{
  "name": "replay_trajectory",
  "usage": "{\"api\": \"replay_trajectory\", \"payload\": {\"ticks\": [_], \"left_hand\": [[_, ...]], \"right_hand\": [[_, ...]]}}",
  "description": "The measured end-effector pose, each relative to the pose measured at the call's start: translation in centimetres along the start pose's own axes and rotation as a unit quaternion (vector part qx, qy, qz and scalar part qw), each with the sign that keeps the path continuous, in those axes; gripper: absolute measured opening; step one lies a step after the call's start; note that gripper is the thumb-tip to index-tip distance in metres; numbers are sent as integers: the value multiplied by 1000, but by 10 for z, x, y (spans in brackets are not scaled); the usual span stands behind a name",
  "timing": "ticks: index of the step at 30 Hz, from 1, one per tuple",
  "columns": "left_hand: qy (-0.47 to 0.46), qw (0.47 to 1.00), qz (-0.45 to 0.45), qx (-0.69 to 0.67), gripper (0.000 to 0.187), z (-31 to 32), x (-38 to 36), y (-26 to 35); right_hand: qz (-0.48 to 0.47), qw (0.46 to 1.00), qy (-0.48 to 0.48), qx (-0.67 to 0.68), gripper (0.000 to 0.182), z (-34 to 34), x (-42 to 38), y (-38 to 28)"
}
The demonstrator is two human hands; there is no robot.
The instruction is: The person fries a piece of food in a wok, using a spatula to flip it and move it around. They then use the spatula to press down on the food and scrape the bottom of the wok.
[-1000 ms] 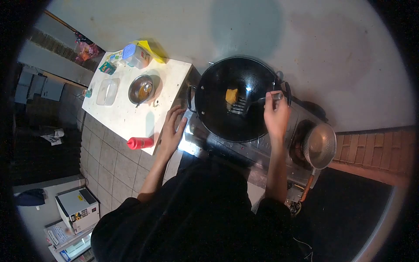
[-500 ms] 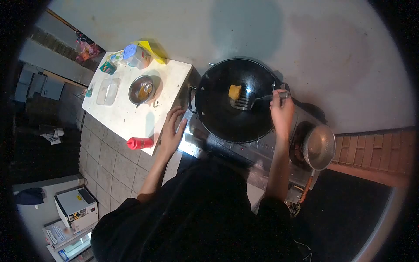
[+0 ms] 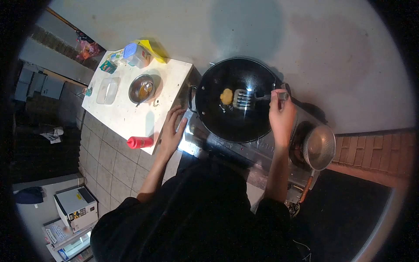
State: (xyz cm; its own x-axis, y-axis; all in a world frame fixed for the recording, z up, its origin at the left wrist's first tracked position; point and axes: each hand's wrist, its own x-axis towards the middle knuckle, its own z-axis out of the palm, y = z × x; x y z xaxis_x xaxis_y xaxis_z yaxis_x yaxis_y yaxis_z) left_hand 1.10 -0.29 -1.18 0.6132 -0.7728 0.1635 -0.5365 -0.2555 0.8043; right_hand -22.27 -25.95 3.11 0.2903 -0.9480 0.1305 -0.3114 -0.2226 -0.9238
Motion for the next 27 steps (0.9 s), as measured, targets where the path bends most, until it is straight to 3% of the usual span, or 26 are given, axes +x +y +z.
{"api": "replay_trajectory", "payload": {"ticks": [11, 16, 22, 27], "left_hand": [[4, 1000, 9, 2, 34, -1, 1, 0], [6, 1000, 4, 6, 34, -2, -1, -2], [2, 1000, 7, 5, 34, -1, 1, -3], [-4, 1000, 8, 1, 34, 0, 3, 0]], "right_hand": [[-19, 999, -22, 23, 14, 3, -6, -10], [-59, 996, 38, -59, 14, 3, -8, -11], [-51, 992, 24, -114, 14, -7, -6, -14], [-85, 993, -5, -82, 13, 1, 2, -9]]}}
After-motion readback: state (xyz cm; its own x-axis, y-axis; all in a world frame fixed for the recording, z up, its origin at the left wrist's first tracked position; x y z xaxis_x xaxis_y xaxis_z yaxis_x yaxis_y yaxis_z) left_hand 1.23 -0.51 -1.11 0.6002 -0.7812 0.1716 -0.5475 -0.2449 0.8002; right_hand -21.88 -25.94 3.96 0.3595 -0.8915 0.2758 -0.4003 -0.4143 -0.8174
